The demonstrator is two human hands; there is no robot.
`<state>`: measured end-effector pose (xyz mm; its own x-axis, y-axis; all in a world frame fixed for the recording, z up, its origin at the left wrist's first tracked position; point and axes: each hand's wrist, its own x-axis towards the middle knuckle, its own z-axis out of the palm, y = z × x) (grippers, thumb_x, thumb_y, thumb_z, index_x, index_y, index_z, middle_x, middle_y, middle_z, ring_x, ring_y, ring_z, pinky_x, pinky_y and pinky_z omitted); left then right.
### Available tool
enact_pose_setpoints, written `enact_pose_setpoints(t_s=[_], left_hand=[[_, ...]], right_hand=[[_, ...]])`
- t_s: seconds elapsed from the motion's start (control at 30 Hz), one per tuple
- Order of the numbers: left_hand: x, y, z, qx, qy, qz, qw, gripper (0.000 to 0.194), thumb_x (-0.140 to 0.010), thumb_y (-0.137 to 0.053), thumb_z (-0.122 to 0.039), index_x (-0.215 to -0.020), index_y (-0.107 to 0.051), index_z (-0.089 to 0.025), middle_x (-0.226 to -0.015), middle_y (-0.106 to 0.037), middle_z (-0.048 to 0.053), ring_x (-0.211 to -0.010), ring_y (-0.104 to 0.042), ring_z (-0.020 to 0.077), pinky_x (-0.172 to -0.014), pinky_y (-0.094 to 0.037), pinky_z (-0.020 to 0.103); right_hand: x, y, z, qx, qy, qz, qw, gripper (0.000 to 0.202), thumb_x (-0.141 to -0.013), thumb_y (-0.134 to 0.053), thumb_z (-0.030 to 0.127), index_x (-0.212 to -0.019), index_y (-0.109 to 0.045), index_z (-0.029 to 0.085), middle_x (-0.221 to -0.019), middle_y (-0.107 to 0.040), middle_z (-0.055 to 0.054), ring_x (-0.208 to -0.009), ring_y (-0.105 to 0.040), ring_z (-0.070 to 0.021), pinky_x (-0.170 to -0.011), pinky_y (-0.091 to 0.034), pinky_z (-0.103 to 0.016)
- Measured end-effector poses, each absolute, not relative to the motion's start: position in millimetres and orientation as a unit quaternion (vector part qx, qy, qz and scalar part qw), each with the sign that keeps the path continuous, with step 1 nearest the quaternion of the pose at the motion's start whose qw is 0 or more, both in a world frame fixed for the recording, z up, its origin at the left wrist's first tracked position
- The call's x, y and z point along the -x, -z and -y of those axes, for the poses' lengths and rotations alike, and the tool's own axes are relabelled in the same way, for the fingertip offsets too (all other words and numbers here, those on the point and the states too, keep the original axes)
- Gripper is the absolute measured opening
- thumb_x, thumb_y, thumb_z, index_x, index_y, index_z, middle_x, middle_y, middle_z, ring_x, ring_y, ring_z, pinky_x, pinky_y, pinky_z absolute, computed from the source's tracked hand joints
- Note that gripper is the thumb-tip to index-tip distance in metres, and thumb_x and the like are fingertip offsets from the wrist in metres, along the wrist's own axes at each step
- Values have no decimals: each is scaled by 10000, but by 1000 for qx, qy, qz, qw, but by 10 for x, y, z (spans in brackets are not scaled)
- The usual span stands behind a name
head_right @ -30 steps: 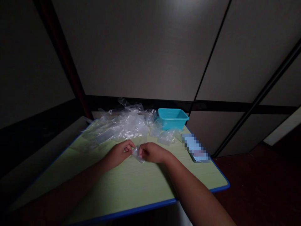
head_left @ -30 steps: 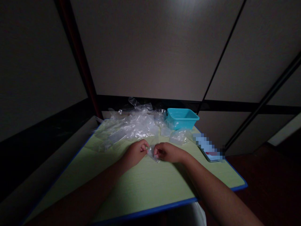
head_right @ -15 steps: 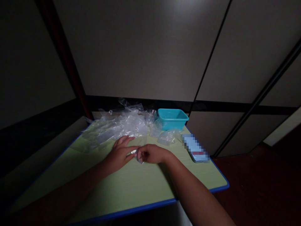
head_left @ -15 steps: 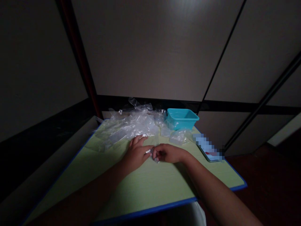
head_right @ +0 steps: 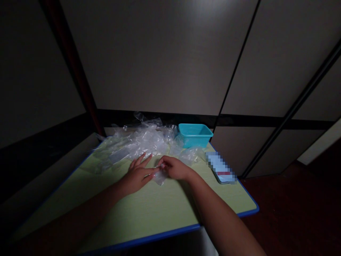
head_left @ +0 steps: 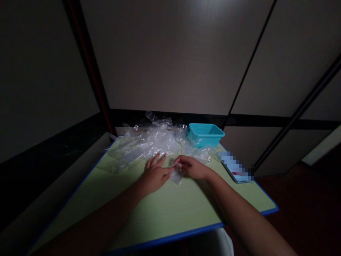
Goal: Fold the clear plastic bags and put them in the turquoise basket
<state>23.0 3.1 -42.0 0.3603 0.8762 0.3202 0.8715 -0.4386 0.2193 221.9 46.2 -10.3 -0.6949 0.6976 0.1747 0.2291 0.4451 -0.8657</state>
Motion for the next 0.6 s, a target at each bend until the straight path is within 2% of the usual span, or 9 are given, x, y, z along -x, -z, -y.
enact_pose_setpoints(t_s=[0.1, 0.23, 0.4, 0.6], left_hand=[[-244, 417, -27, -819, -186, -544, -4, 325, -806, -541, -343, -1114, -569, -442, -1425, -323, -6, -1324, -159, 329, -1008, -177, 548], [-248, 416, -24, -819, -179, -545, -15, 326, -813, -527, -372, -1127, -554, -452, -1422, -328, -12, -1324, -172, 318, -1013, -194, 521], [-244, 420, -30, -817, -177, -548, -15, 342, -800, -542, -368, -1131, -552, -453, -1414, -343, -11, -1317, -189, 325, -1010, -197, 525], [-240, 410, -24, -818, -175, -548, -13, 345, -799, -540, -374, -1134, -547, -456, -1402, -363, -7, -1312, -194, 333, -1002, -209, 531]], right_hand=[[-2198, 126, -521, 290, -536, 718, 336, 161, -797, -512, 305, -863, -522, 159, -640, -498, 27, -571, -462, -104, -569, -370, -235], [-2144, 192, -560, 244, -650, 616, 372, 295, -769, -543, 462, -796, -505, 171, -589, -495, 31, -511, -479, -107, -545, -375, -249], [-2089, 269, -564, 283, -656, 596, 367, 409, -764, -513, 566, -749, -524, 158, -535, -482, 32, -450, -464, -103, -483, -363, -241], [-2110, 265, -601, 364, -624, 602, 340, 431, -851, -400, 521, -729, -552, 137, -514, -478, 21, -408, -443, -101, -430, -377, -245]])
